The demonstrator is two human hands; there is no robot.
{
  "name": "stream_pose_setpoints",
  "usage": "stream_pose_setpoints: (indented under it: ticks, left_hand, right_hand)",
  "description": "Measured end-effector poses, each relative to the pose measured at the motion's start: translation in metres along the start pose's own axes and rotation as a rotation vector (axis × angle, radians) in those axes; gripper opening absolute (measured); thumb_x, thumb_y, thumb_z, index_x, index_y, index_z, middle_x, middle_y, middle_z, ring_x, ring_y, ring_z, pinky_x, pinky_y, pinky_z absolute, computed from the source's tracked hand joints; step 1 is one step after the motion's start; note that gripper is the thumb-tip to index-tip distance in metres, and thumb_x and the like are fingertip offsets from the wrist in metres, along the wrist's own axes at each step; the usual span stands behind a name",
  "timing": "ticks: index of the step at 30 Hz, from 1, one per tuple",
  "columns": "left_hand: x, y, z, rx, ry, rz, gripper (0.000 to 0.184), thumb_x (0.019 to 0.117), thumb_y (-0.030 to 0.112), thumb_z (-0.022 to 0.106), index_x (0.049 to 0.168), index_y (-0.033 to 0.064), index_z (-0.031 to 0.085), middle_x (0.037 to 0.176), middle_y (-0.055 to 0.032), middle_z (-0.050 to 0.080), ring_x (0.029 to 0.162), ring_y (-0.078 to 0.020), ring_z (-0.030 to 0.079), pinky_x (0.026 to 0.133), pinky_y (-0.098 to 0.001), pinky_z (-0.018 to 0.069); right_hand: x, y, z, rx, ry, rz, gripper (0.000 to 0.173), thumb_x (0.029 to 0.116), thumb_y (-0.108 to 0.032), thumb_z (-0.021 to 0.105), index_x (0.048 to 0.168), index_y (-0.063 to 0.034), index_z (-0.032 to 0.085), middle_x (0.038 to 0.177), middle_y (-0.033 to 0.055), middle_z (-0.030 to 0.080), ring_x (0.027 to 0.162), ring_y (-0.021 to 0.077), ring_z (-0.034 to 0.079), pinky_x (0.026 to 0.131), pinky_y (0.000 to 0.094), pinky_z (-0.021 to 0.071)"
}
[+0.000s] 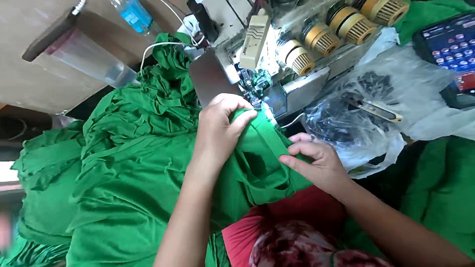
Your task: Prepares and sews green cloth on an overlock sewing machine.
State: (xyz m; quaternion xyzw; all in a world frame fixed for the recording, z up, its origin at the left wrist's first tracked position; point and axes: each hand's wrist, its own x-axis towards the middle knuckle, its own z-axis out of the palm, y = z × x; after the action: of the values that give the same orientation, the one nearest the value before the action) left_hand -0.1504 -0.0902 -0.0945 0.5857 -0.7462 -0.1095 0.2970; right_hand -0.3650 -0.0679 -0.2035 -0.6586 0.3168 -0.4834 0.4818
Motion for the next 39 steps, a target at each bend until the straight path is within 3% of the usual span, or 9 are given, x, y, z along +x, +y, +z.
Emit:
stream_pose_setpoints:
  ticks: [4, 7, 13, 15, 18, 21, 30, 36, 39]
  left_hand:
    - [0.000, 0.006, 0.002, 0.129, 0.013, 0.014, 0.013, 0.1005, 0.010, 0.060, 0.099, 0.0057, 0.073, 0.103, -0.0071, 0.069, 0.099, -0.0125, 0.065, 0.087, -0.0264, 0.0517]
    - [-0.001, 0.012, 0.010, 0.222, 0.052, -0.009, 0.012, 0.0990, 0.009, 0.062, 0.102, 0.0039, 0.073, 0.104, -0.0106, 0.069, 0.101, -0.0200, 0.065, 0.089, -0.0332, 0.0517]
    - [-0.009, 0.020, 0.034, 0.429, 0.100, -0.061, 0.020, 0.1050, 0.007, 0.046, 0.107, -0.0051, 0.062, 0.110, -0.0210, 0.062, 0.103, -0.0331, 0.064, 0.085, -0.0422, 0.0539]
    - [-0.002, 0.018, 0.036, 0.447, 0.096, -0.109, 0.021, 0.1048, 0.008, 0.045, 0.106, -0.0069, 0.059, 0.109, -0.0235, 0.060, 0.102, -0.0369, 0.063, 0.083, -0.0452, 0.0536]
    - [0.019, 0.014, 0.036, 0.437, 0.073, -0.245, 0.031, 0.1007, 0.009, 0.044, 0.118, -0.0111, 0.060, 0.123, -0.0320, 0.058, 0.118, -0.0459, 0.058, 0.097, -0.0535, 0.0487]
    - [0.028, 0.011, 0.035, 0.445, 0.065, -0.283, 0.036, 0.1000, 0.009, 0.043, 0.127, -0.0108, 0.058, 0.135, -0.0327, 0.054, 0.129, -0.0452, 0.053, 0.106, -0.0519, 0.0442]
    - [0.040, -0.010, 0.028, 0.373, 0.075, -0.220, 0.032, 0.0990, 0.008, 0.047, 0.121, -0.0123, 0.059, 0.132, -0.0335, 0.055, 0.128, -0.0462, 0.054, 0.107, -0.0546, 0.0437]
    - [0.006, 0.001, 0.007, 0.224, 0.177, -0.118, 0.041, 0.1014, 0.014, 0.056, 0.136, -0.0073, 0.051, 0.138, -0.0293, 0.053, 0.127, -0.0415, 0.055, 0.104, -0.0533, 0.0475]
    - [-0.044, 0.026, 0.013, 0.254, 0.210, -0.046, 0.032, 0.1028, 0.030, 0.057, 0.109, 0.0000, 0.066, 0.107, -0.0200, 0.065, 0.101, -0.0373, 0.062, 0.082, -0.0546, 0.0488]
  right_hand:
    - [0.003, 0.003, -0.002, 0.012, 0.019, 0.037, 0.015, 0.0924, -0.019, 0.070, 0.084, -0.0067, 0.069, 0.085, -0.0048, 0.067, 0.076, -0.0051, 0.063, 0.071, 0.0119, 0.0549]
    - [0.008, -0.001, 0.001, 0.003, 0.038, 0.148, 0.014, 0.0894, -0.017, 0.072, 0.084, -0.0109, 0.060, 0.070, -0.0104, 0.060, 0.060, -0.0087, 0.054, 0.057, 0.0081, 0.0459]
    - [0.006, -0.005, -0.003, 0.068, -0.125, 0.280, 0.025, 0.1002, -0.026, 0.063, 0.117, -0.0082, 0.063, 0.067, -0.0110, 0.061, 0.054, -0.0066, 0.055, 0.051, 0.0110, 0.0473]
    - [0.012, -0.013, -0.008, 0.162, -0.171, 0.301, 0.018, 0.1025, -0.021, 0.060, 0.109, -0.0063, 0.066, 0.067, -0.0100, 0.063, 0.053, -0.0041, 0.059, 0.047, 0.0131, 0.0521]
    - [0.028, -0.023, -0.013, 0.168, -0.149, 0.301, 0.010, 0.1007, -0.017, 0.061, 0.101, -0.0102, 0.067, 0.064, -0.0087, 0.063, 0.048, -0.0008, 0.059, 0.044, 0.0158, 0.0523]
    - [0.036, -0.026, -0.011, 0.144, -0.155, 0.284, 0.007, 0.0993, -0.015, 0.062, 0.099, -0.0099, 0.067, 0.062, -0.0064, 0.062, 0.045, 0.0009, 0.058, 0.042, 0.0166, 0.0513]
    - [0.033, -0.028, 0.005, 0.137, -0.120, 0.310, 0.008, 0.0938, -0.015, 0.072, 0.098, -0.0083, 0.070, 0.065, -0.0082, 0.065, 0.044, -0.0061, 0.050, 0.039, 0.0109, 0.0407]
    - [0.036, -0.028, 0.008, 0.121, -0.109, 0.302, 0.006, 0.0941, -0.014, 0.071, 0.097, -0.0086, 0.071, 0.063, -0.0080, 0.064, 0.043, -0.0055, 0.049, 0.039, 0.0113, 0.0399]
    - [0.036, -0.026, 0.007, 0.119, -0.123, 0.294, 0.007, 0.0951, -0.015, 0.071, 0.096, -0.0083, 0.070, 0.062, -0.0076, 0.063, 0.043, -0.0050, 0.049, 0.039, 0.0118, 0.0404]
